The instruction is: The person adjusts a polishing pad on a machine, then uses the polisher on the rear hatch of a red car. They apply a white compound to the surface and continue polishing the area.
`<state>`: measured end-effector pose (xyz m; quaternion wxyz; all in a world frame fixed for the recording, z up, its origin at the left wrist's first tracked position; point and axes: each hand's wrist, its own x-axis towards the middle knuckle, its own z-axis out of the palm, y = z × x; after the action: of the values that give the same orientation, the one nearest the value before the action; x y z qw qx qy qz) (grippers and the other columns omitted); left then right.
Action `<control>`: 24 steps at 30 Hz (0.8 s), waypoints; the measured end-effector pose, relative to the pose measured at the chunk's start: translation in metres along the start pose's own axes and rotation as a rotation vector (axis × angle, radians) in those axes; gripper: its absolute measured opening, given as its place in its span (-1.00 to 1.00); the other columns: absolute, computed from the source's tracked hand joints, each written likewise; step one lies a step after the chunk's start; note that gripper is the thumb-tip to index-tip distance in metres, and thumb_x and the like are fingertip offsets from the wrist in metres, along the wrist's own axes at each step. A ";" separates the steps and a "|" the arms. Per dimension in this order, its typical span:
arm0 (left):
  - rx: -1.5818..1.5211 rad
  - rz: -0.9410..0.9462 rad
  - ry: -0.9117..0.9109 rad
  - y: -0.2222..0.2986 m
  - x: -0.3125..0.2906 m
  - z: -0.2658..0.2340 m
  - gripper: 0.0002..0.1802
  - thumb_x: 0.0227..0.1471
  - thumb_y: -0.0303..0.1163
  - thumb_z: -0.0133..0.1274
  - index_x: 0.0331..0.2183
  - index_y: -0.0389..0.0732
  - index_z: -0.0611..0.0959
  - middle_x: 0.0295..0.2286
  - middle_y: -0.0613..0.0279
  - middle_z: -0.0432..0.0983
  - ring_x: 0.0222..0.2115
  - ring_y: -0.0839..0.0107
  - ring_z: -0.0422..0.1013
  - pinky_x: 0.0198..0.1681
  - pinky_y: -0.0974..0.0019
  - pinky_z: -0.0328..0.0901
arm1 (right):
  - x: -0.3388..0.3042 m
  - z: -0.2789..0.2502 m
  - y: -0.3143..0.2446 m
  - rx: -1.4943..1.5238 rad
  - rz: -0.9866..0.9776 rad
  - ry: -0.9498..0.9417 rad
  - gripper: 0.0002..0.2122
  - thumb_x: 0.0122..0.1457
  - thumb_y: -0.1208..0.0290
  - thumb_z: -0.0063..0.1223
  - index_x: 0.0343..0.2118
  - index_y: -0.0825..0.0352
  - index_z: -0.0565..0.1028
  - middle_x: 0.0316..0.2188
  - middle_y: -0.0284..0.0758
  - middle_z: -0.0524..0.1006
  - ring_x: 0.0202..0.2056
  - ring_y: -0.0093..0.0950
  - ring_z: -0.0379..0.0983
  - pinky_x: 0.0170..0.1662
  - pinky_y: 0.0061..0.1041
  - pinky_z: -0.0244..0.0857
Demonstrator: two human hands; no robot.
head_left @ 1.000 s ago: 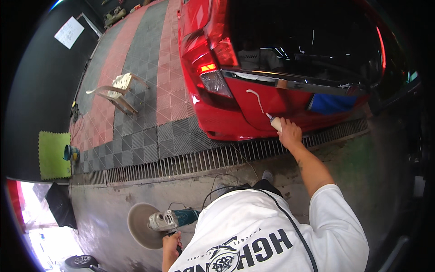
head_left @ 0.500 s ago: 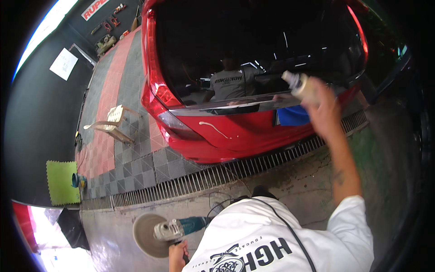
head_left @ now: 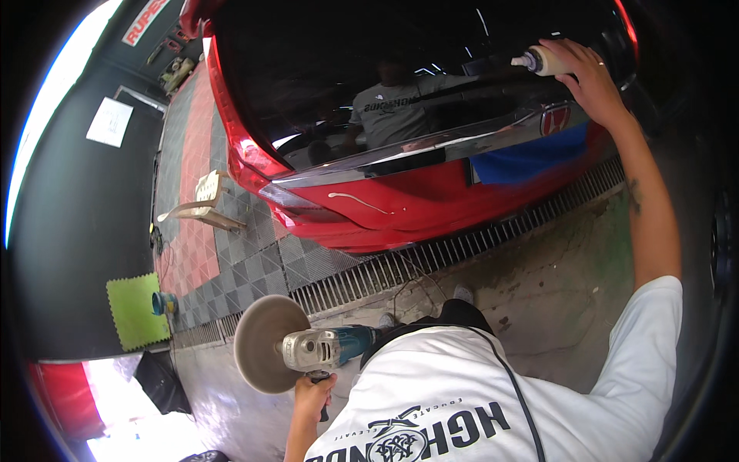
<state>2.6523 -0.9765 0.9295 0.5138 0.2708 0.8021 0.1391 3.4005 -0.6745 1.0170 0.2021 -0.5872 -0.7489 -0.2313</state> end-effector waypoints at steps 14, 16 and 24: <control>0.476 0.137 -0.376 0.033 0.138 -0.105 -0.79 0.15 -0.34 0.38 -0.32 -0.30 0.78 -0.54 0.31 0.61 -0.62 0.49 0.42 -0.53 0.24 0.32 | -0.070 0.009 -0.306 0.516 0.564 0.134 -0.34 0.31 0.46 0.24 0.47 0.35 0.31 0.42 -0.18 0.41 0.40 -0.25 0.35 0.46 -0.24 0.17; 0.586 0.245 -0.452 0.046 0.153 -0.109 -0.68 0.14 -0.22 0.37 -0.27 -0.33 0.81 -0.49 0.17 0.69 -0.50 0.31 0.56 -0.32 0.12 0.43 | -0.122 0.021 -0.449 1.234 0.867 -0.253 -0.28 0.24 0.27 0.38 0.42 0.37 0.36 0.38 -0.07 0.42 0.43 -0.19 0.31 0.49 -0.19 0.17; 0.861 0.505 -0.703 0.074 0.168 -0.068 -0.49 0.12 -0.07 0.37 -0.28 -0.44 0.77 -0.43 -0.27 0.68 -0.37 -0.12 0.64 -0.20 -0.01 0.47 | -0.223 0.058 -0.654 1.259 0.787 -0.683 0.24 -0.17 0.06 0.71 0.54 0.38 0.11 0.47 0.05 0.27 0.50 -0.02 0.18 0.53 -0.12 0.11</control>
<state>2.5580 -0.8155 0.8697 0.5431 0.6658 0.4797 -0.1778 2.8138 -0.9493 0.7708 0.3213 -0.6216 -0.4980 0.5122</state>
